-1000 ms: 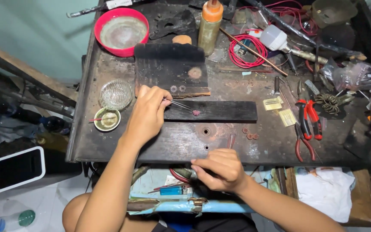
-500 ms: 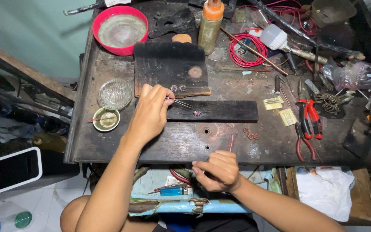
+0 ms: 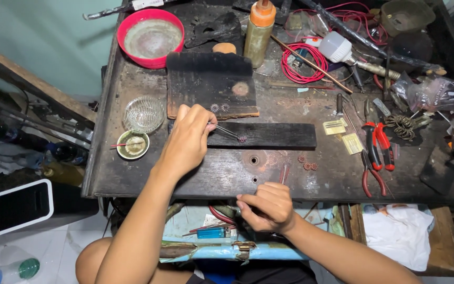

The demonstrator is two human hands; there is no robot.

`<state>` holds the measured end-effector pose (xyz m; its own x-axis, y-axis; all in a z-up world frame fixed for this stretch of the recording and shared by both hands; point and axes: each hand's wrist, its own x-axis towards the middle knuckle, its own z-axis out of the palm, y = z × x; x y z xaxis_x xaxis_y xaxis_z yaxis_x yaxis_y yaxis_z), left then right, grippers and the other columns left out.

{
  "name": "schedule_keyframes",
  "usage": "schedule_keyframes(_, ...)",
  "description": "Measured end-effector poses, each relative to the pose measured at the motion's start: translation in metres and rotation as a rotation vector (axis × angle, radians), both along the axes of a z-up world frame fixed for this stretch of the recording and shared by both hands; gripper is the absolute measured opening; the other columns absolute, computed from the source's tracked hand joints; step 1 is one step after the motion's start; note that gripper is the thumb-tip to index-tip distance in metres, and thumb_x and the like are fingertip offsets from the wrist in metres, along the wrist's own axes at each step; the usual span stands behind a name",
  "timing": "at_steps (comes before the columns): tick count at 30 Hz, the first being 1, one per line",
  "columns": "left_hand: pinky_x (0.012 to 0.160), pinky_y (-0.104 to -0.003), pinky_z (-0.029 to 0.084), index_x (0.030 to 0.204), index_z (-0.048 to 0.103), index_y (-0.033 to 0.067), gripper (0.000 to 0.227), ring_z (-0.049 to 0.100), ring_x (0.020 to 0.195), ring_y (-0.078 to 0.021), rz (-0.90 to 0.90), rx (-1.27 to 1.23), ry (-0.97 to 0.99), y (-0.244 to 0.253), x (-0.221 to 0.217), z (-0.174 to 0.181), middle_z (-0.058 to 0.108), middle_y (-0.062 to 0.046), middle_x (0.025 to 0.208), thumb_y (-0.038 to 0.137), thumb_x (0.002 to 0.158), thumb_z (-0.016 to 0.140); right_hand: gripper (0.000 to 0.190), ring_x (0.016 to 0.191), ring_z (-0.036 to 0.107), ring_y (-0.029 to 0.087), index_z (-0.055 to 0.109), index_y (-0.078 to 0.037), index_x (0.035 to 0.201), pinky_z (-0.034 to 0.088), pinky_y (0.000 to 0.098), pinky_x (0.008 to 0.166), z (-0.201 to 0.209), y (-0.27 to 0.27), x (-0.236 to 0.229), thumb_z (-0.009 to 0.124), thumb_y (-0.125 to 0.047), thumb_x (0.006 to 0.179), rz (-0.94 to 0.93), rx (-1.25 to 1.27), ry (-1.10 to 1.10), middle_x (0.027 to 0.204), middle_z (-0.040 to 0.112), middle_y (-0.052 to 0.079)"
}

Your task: Soldering small metal jewelry components using a blowtorch and tweezers on a dedicated soldering block at a workbench.

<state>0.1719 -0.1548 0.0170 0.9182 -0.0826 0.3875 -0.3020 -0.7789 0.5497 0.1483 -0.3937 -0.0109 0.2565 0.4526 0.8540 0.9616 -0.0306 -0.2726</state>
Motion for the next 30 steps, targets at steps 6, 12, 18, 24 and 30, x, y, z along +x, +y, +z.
schedule_keyframes(6, 0.077, -0.041, 0.044, 0.097, 0.055, 0.0037, 0.01, 0.047, 0.089, -0.0291, 0.033, -0.026, -0.097, -0.008, -0.004, 0.008, 0.05, -0.011, 0.1, -0.003, 0.101, 0.05, 0.015, 0.042, 0.042, 0.015, 0.071, 0.0, 0.079, 0.03, 0.0275, 0.044, 0.002, -0.001, 0.001, 0.068, -0.008, 0.091, 0.001, -0.002, 0.002, 0.056, 0.054, 0.003)
schedule_keyframes(12, 0.081, -0.042, 0.034, 0.093, 0.063, 0.0125, 0.012, 0.051, 0.094, -0.0281, 0.271, -0.106, -0.221, -0.032, -0.017, 0.007, 0.063, -0.002, 0.096, 0.01, 0.096, 0.052, 0.017, 0.042, 0.041, 0.013, 0.072, -0.002, 0.081, 0.03, 0.0275, 0.044, -0.001, -0.002, -0.001, 0.065, -0.012, 0.093, -0.066, 0.065, 0.023, 0.054, 0.052, 0.002)
schedule_keyframes(18, 0.078, -0.034, 0.049, 0.091, 0.068, 0.0076, 0.008, 0.062, 0.082, -0.0213, 0.354, -0.41, -0.194, -0.065, -0.038, 0.023, 0.066, -0.005, 0.088, 0.005, 0.094, 0.061, 0.018, 0.055, 0.059, 0.022, 0.071, 0.004, 0.087, 0.046, 0.0297, 0.053, 0.004, -0.005, 0.0, 0.063, -0.01, 0.095, -0.125, 0.175, 0.073, 0.07, 0.065, 0.011)
schedule_keyframes(24, 0.077, -0.037, 0.049, 0.104, 0.074, 0.009, 0.017, 0.062, 0.081, -0.023, 0.412, -0.464, -0.184, -0.087, -0.045, 0.006, 0.058, -0.006, 0.088, 0.011, 0.099, 0.058, 0.02, 0.06, 0.064, 0.025, 0.071, 0.006, 0.093, 0.051, 0.031, 0.056, 0.004, -0.006, -0.001, 0.062, -0.011, 0.096, -0.146, 0.185, 0.067, 0.077, 0.07, 0.016)
schedule_keyframes(30, 0.063, -0.036, 0.052, 0.095, 0.074, 0.0061, 0.005, 0.068, 0.067, -0.0311, 0.538, -0.585, -0.166, -0.102, -0.054, 0.006, 0.066, -0.013, 0.075, 0.008, 0.094, 0.07, 0.019, 0.061, 0.071, 0.034, 0.079, 0.008, 0.097, 0.059, 0.0419, 0.055, -0.003, -0.01, 0.006, 0.071, -0.008, 0.09, -0.076, 0.278, 0.121, 0.082, 0.075, 0.019)
